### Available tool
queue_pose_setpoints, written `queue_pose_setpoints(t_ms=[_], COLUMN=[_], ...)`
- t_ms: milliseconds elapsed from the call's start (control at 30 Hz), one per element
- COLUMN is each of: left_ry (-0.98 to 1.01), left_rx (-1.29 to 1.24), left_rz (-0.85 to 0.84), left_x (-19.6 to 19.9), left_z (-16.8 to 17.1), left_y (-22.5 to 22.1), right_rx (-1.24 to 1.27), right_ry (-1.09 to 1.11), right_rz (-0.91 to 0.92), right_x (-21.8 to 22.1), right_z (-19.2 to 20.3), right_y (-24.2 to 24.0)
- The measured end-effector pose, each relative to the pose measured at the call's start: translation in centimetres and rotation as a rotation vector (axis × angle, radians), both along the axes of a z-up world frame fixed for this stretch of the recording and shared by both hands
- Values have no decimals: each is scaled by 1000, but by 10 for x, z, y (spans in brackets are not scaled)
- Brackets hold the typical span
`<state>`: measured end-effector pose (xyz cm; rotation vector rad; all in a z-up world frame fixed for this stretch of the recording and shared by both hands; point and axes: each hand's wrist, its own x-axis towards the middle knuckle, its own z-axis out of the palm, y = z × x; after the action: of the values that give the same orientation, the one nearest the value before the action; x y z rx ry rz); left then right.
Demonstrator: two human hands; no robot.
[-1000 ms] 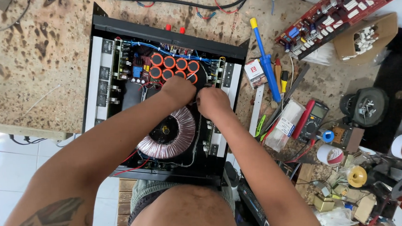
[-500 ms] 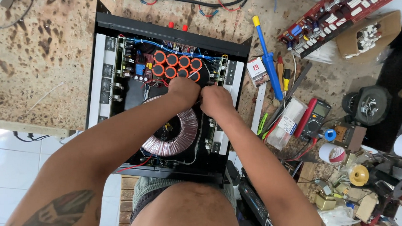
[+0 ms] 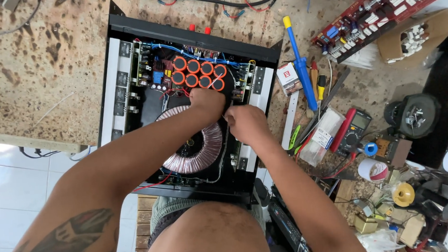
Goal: Connecting transformer wires to the internal circuitry of an audio amplifier on a repair bench.
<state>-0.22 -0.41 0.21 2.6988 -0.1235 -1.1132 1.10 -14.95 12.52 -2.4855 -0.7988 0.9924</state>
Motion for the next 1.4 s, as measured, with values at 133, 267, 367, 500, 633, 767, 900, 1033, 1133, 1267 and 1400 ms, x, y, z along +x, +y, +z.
queue_pose_setpoints(t_ms=[133,267,367,500,633,767,900,1033,1133,1267,1400], left_ry=[-13,-16,-26,-53,-41,24,38,13,1,-7,-129], left_rx=[35,44,51,53,32,17,30,24,15,2,-5], left_rz=[-13,-1,-24,-57,-44,-50,-28,-79,-70,25,-93], left_x=[0,-2,-4,-3,-5,-2,1,7,-1,-1,-10], left_z=[-3,-22,-44,-67,-61,-63,-60,-68,-77,-43,-8], left_y=[-3,-6,-6,-2,1,0,-2,1,2,0,9], right_rx=[111,377,475,621,712,847,979,993,1053,946,982], right_ry=[-219,-28,-14,-187,-341,-471,-424,-506,-398,-305,-296], right_rz=[-67,4,14,-14,49,-18,-110,-217,-563,-1100,-1327], right_x=[-33,-69,-91,-104,-112,-112,-103,-81,-85,-90,-104], right_z=[17,33,27,-1,-8,-6,15,45,36,38,34], right_y=[-3,7,29,35,34,48,39,19,-29,-85,-119])
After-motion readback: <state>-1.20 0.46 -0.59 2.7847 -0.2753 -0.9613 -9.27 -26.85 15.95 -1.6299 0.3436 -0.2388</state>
